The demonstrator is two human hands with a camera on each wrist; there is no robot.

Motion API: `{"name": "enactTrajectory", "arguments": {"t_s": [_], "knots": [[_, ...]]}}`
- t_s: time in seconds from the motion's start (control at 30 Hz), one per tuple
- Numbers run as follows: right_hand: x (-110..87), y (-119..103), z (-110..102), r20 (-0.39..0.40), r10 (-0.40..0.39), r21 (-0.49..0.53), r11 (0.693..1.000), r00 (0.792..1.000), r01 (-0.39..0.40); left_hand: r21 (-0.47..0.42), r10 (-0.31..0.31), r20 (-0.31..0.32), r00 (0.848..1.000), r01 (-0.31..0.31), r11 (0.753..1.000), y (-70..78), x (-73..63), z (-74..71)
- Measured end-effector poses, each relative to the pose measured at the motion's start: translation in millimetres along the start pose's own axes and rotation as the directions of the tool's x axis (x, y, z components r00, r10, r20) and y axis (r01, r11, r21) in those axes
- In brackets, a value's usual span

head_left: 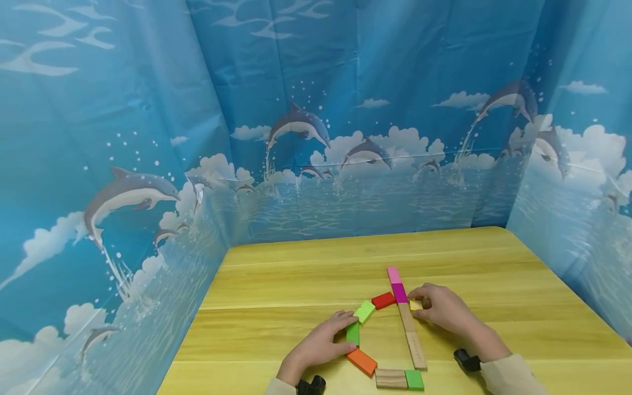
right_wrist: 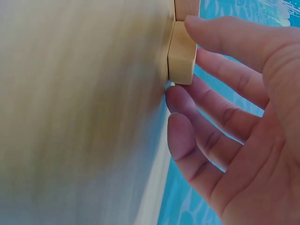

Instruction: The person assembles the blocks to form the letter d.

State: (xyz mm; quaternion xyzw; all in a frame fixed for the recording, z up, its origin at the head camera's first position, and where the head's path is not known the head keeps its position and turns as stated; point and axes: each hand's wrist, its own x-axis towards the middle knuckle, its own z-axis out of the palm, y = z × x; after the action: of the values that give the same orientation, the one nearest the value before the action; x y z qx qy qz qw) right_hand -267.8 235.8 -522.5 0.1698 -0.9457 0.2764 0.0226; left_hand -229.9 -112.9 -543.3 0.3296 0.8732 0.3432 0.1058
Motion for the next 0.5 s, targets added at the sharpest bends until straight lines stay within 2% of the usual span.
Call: {"name": "enactTrajectory", "arguments": {"t_s": [0.5], "knots": [[5.7, 2.7, 6.7, -0.027, -0.031, -0.023, 0.999, 0.999, 0.031, 0.021, 0.002, -0.016, 1.000, -0.002, 1.000, 1.4, 0.2, -0.1]]}}
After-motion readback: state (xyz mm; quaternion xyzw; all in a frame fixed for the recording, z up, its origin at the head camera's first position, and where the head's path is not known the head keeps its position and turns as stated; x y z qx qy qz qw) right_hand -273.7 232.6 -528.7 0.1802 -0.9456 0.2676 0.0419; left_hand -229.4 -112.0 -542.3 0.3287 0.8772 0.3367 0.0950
